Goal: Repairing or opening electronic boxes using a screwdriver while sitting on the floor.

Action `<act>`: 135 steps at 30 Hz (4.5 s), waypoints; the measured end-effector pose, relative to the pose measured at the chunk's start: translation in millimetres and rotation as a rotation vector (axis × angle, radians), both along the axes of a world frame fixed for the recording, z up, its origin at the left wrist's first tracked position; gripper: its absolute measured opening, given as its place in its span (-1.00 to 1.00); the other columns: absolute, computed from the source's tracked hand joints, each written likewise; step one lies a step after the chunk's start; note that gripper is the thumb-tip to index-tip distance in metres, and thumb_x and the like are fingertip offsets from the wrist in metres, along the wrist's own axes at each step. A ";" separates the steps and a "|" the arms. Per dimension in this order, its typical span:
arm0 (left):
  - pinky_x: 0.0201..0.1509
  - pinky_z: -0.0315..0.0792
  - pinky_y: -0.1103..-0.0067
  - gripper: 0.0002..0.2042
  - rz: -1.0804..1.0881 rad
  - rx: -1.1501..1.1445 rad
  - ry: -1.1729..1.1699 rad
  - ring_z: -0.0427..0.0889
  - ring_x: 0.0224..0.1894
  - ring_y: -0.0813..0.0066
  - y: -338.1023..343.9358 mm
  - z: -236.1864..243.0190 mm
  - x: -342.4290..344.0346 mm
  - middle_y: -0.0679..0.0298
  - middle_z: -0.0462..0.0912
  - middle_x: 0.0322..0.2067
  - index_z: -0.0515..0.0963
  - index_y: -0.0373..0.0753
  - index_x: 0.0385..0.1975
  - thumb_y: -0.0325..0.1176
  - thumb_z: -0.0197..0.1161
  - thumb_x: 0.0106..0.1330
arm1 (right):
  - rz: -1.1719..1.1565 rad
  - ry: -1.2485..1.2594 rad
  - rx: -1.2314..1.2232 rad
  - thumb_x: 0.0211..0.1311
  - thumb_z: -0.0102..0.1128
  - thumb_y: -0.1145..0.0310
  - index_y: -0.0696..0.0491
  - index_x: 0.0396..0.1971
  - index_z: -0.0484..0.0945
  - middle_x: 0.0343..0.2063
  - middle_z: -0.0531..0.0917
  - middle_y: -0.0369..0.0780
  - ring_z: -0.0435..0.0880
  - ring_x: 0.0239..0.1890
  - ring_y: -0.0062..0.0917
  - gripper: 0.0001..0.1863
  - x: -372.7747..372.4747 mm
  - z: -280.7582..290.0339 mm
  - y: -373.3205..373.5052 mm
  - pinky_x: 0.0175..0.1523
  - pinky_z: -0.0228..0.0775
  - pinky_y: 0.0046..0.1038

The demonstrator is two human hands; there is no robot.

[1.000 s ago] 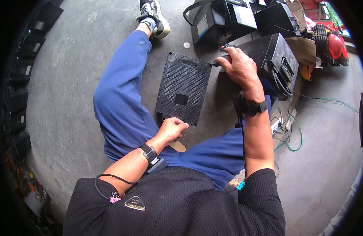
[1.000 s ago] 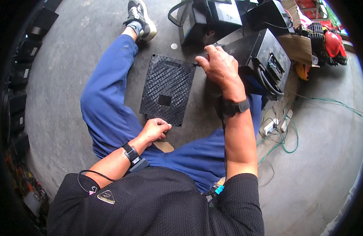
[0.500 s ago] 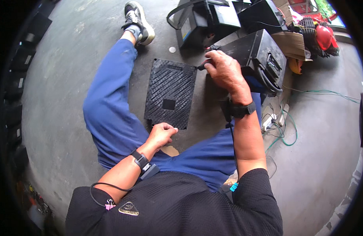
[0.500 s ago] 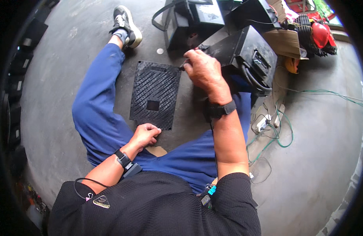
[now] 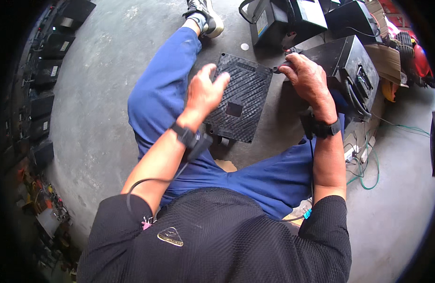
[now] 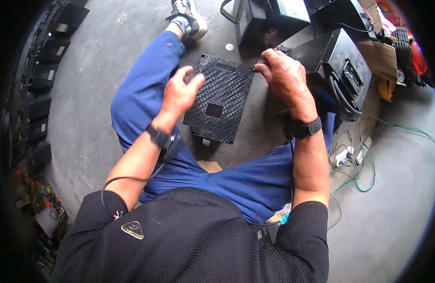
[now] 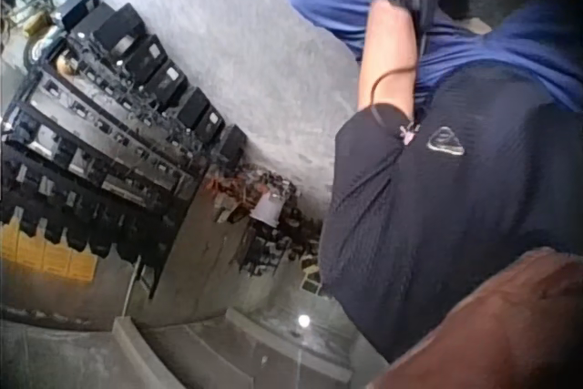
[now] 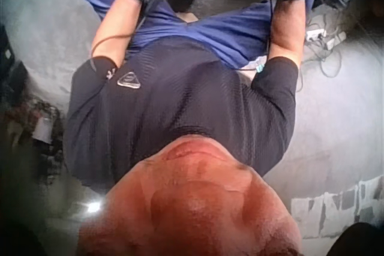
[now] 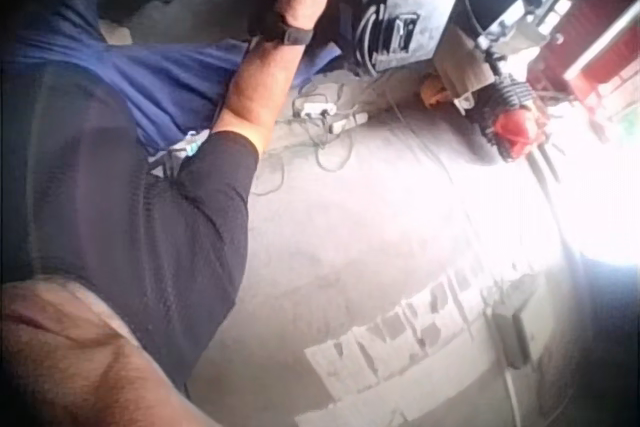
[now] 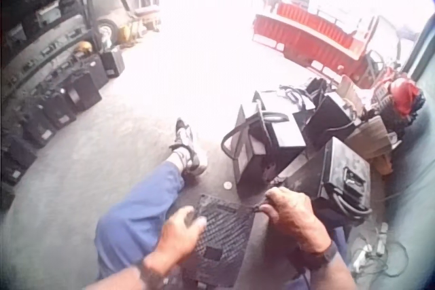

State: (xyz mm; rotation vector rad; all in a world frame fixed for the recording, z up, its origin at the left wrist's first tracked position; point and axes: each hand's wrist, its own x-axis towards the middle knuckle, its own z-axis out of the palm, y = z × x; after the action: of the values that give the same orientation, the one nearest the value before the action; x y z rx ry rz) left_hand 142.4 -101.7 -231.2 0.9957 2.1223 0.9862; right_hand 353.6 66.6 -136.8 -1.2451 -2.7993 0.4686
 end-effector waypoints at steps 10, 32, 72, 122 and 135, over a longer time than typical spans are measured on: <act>0.35 0.22 0.41 -0.21 0.014 -0.133 -0.527 0.39 0.28 0.26 20.0 -106.3 -17.3 0.03 0.43 0.25 0.22 -0.37 0.35 0.20 0.15 0.36 | 0.110 0.234 -0.012 0.16 0.30 0.25 0.02 -0.22 0.54 -0.28 0.67 -0.16 0.67 -0.17 -0.18 -0.75 0.6 -20.1 9.3 -0.10 0.52 -0.19; 0.18 0.42 0.41 -0.27 -0.055 -0.092 -0.428 0.61 0.07 0.26 22.7 -92.4 -9.4 0.04 0.64 0.03 0.36 -0.29 0.27 0.01 0.41 0.19 | 0.006 0.112 -0.037 0.17 0.34 0.18 0.09 -0.23 0.59 -0.35 0.69 -0.12 0.69 -0.21 -0.18 -0.69 4.9 -17.5 8.8 -0.08 0.52 -0.22; 0.33 0.31 0.43 -0.13 -0.322 -0.176 -0.504 0.49 0.24 0.19 32.2 -123.7 -24.6 -0.06 0.50 0.19 0.12 -0.30 0.42 -0.01 0.37 0.20 | -0.241 0.098 -0.005 0.09 0.34 0.35 0.05 -0.09 0.60 -0.25 0.67 -0.16 0.69 -0.28 -0.32 -0.66 15.3 -15.0 -9.7 -0.14 0.53 -0.34; 0.35 0.28 0.42 -0.12 -0.350 -0.179 -0.474 0.47 0.27 0.16 34.6 -129.9 -25.1 -0.08 0.49 0.20 0.12 -0.32 0.42 0.02 0.36 0.20 | -0.262 0.133 -0.033 0.06 0.42 0.24 0.07 -0.18 0.62 -0.26 0.66 -0.13 0.67 -0.25 -0.24 -0.65 17.7 -20.6 -5.6 -0.15 0.51 -0.30; 0.33 0.30 0.43 -0.12 -0.347 -0.195 -0.504 0.48 0.26 0.17 38.0 -128.2 -23.5 -0.08 0.50 0.19 0.11 -0.32 0.42 0.01 0.37 0.20 | -0.233 0.254 -0.106 0.11 0.36 0.25 0.03 -0.18 0.64 -0.30 0.67 -0.13 0.68 -0.29 -0.23 -0.71 19.7 -21.4 -7.6 -0.15 0.52 -0.32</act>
State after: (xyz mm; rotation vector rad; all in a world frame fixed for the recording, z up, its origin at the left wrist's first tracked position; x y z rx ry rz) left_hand 119.0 -63.6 -359.4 0.8686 1.5341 0.7429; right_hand 373.3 59.0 -158.2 -1.3986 -2.4130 0.7101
